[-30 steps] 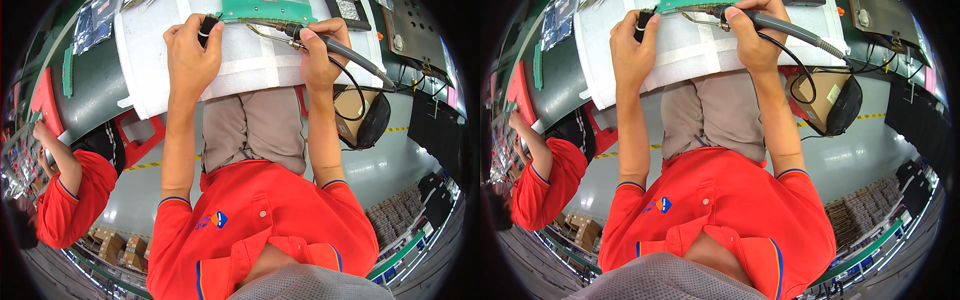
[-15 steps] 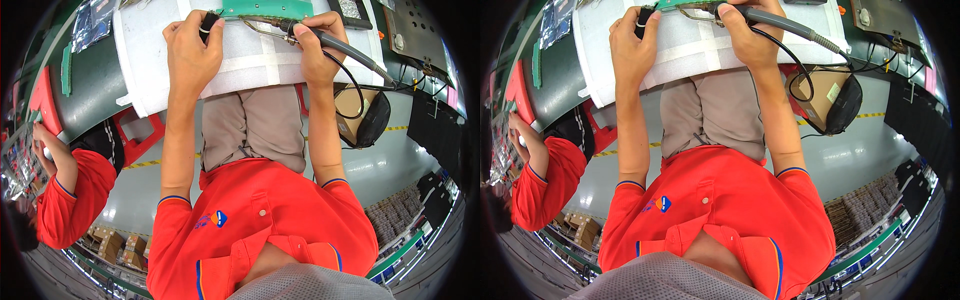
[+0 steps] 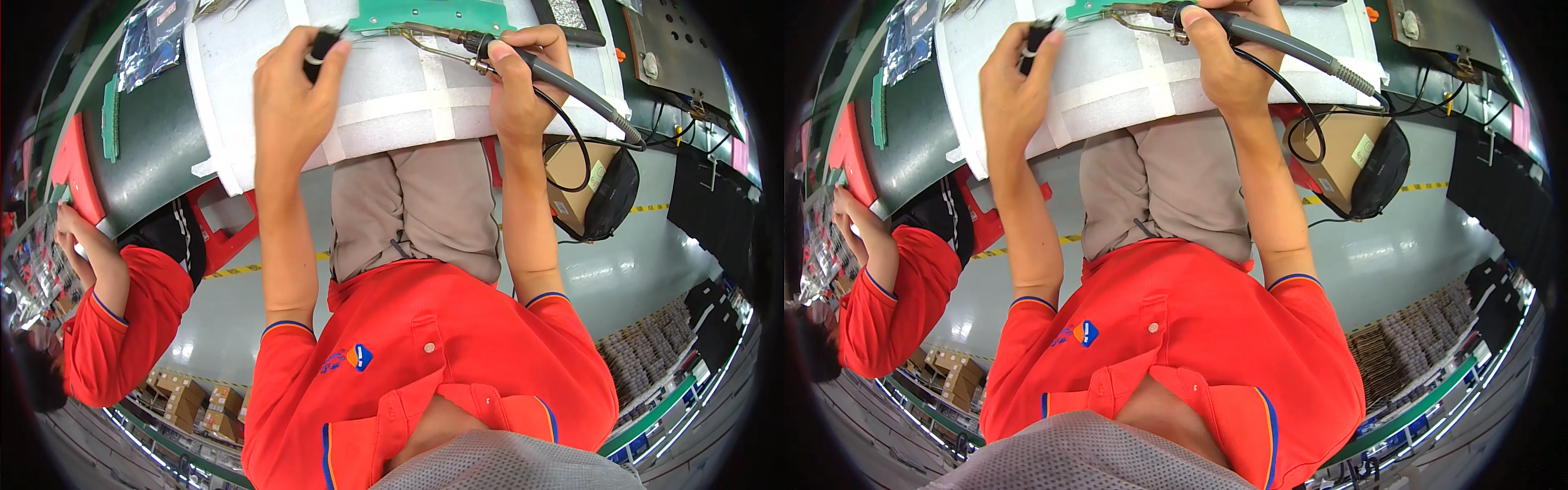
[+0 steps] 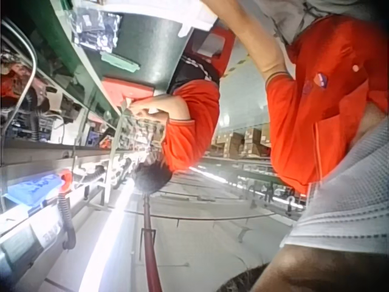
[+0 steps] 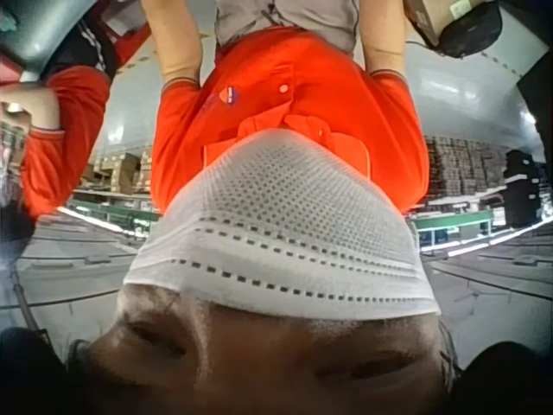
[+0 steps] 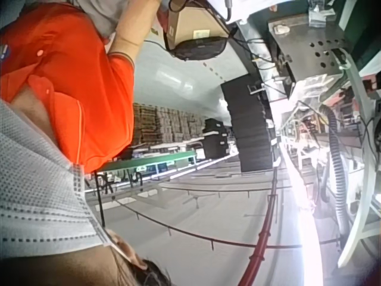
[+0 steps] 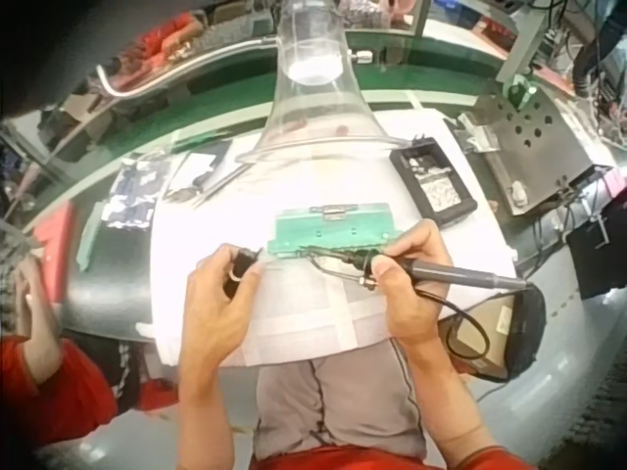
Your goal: The person solders individual wires from a bundle onto the terminals of a circuit board using a soldering iron, then swaps the boards to continue soldering wires.
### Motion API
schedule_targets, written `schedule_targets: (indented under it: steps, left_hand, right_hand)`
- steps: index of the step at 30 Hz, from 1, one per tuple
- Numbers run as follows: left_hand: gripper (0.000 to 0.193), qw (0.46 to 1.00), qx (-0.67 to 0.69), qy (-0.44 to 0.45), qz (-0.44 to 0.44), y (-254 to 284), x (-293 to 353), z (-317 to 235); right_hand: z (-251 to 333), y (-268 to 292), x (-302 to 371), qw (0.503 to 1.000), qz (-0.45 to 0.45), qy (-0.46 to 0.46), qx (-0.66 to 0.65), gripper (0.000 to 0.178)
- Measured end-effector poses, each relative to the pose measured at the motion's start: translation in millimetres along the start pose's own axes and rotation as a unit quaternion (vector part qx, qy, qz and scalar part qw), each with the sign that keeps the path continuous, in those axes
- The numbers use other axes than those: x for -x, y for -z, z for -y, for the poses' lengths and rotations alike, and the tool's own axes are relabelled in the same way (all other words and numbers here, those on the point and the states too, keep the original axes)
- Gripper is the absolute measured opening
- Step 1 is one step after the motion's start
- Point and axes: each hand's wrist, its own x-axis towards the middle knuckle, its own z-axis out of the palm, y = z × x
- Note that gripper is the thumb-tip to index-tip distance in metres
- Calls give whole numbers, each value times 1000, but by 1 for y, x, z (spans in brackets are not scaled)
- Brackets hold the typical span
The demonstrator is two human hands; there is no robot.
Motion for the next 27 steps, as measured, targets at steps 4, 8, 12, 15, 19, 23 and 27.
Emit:
schedule_targets:
  steps: [4, 8, 12, 15, 19, 23, 27]
  left_hand:
    - [22, 993, 86, 83, -22, 30, 11, -20]
    - [22, 993, 109, 52, -15, 23, 9, -35]
    - [21, 999, 25, 22, 19, -9, -1, -23]
    - [22, 997, -14, 72, 22, -21, -3, -23]
    - [22, 998, -9, 63, 11, -24, -2, -18]
    - [24, 999, -24, 26, 7, -25, -3, -13]
    - [19, 999, -8, 44, -1, -25, -3, -18]
  right_hand:
    - [2, -3, 0, 999, -8, 2, -31, 14]
    - [2, -1, -1, 998, -40, 21, -53, 12]
    - [0, -1, 2, 993, -99, 49, -47, 10]
    - [0, -3, 3, 994, -88, 49, -42, 10]
    - [1, -2, 2, 997, -67, 36, -6, 11]
    - [0, 0, 2, 999, -48, 22, 0, 11]
    - [0, -2, 1, 999, -30, 27, -2, 10]
